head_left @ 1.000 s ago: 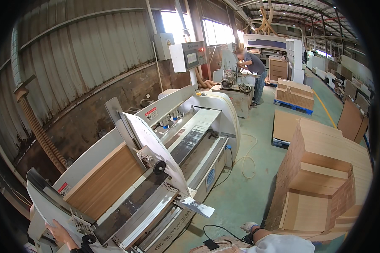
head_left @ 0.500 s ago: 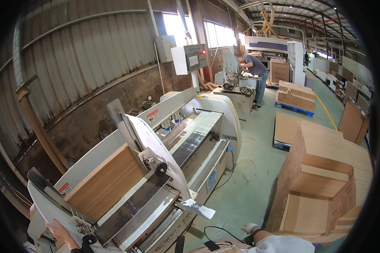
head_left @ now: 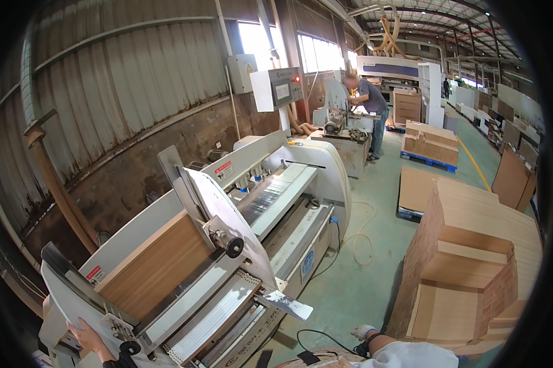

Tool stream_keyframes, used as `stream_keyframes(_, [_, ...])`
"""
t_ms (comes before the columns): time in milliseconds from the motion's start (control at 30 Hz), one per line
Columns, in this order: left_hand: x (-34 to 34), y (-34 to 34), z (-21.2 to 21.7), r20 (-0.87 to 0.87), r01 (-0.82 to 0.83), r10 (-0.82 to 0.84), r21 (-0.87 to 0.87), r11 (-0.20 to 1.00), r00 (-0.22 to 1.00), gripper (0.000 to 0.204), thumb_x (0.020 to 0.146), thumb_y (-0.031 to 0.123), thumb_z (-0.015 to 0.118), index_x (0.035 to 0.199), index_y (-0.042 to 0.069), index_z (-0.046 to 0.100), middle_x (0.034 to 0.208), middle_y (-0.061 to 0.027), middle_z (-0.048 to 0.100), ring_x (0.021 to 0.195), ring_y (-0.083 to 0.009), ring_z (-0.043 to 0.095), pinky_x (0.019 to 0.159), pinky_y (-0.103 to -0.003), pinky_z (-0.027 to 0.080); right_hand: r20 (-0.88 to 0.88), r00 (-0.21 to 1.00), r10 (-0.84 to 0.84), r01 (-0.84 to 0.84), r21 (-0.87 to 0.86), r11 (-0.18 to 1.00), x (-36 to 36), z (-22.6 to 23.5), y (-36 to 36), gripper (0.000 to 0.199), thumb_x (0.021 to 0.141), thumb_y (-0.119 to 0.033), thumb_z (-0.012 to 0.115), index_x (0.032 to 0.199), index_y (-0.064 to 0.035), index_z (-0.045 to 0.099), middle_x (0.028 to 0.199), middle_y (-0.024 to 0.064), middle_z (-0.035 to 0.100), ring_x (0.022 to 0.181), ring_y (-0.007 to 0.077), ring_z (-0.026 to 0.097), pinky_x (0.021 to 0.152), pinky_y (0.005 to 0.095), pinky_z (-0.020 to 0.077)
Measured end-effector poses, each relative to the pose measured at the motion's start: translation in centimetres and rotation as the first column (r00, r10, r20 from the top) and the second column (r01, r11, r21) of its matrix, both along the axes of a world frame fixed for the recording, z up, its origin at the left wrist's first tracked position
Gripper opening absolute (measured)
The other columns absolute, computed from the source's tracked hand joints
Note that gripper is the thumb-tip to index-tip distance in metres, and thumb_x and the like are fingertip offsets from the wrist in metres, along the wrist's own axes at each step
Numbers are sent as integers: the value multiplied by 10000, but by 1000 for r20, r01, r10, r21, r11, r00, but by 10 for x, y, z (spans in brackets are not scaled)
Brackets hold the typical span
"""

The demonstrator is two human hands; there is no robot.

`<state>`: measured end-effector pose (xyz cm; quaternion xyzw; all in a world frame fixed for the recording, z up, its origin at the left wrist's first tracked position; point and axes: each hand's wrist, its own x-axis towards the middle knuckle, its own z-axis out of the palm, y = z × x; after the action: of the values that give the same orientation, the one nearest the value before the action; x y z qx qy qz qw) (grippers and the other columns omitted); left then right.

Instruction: Operating an industrial machine to process wood panels and then stacking them onto pallets.

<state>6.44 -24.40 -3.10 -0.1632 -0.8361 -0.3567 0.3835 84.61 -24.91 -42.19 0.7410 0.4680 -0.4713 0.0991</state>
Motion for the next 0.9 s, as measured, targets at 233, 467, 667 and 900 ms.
stream_keyframes(233, [11,0,4,-12,22,-21,28,999,1000,493,832,361,429,1208,48,369,1109,-188,503,911,-365,526,740,-403,425,13,1000,-8,8,-3,1000,2,-3,-1,508,763,-471,424,1025,-62,571,1064,160,545,1003,315,500,842,370,386])
stream_keyframes(467, [15,-1,6,-15,27,-26,23,999,1000,496,833,364,427,1208,45,370,1118,-194,494,907,-367,528,742,-405,424,-25,997,-71,70,-10,997,1,-7,-6,493,770,-461,418,1011,-61,576,1027,160,562,976,316,513,828,373,391])
stream_keyframes(667, [6,-2,1,-25,27,-26,18,999,999,496,833,351,432,1204,26,370,1137,-199,477,950,-367,505,773,-397,413,-17,1000,-6,6,10,1000,3,-17,-10,476,778,-441,406,1011,-61,573,1021,163,562,978,324,506,840,379,380])
stream_keyframes(900, [18,-1,8,31,60,-61,30,998,998,493,831,337,440,1200,18,368,1135,-203,476,958,-369,501,784,-398,408,-7,999,44,-44,-28,999,5,-20,-5,435,791,-403,412,1003,-56,566,934,61,604,756,182,590,701,310,447])
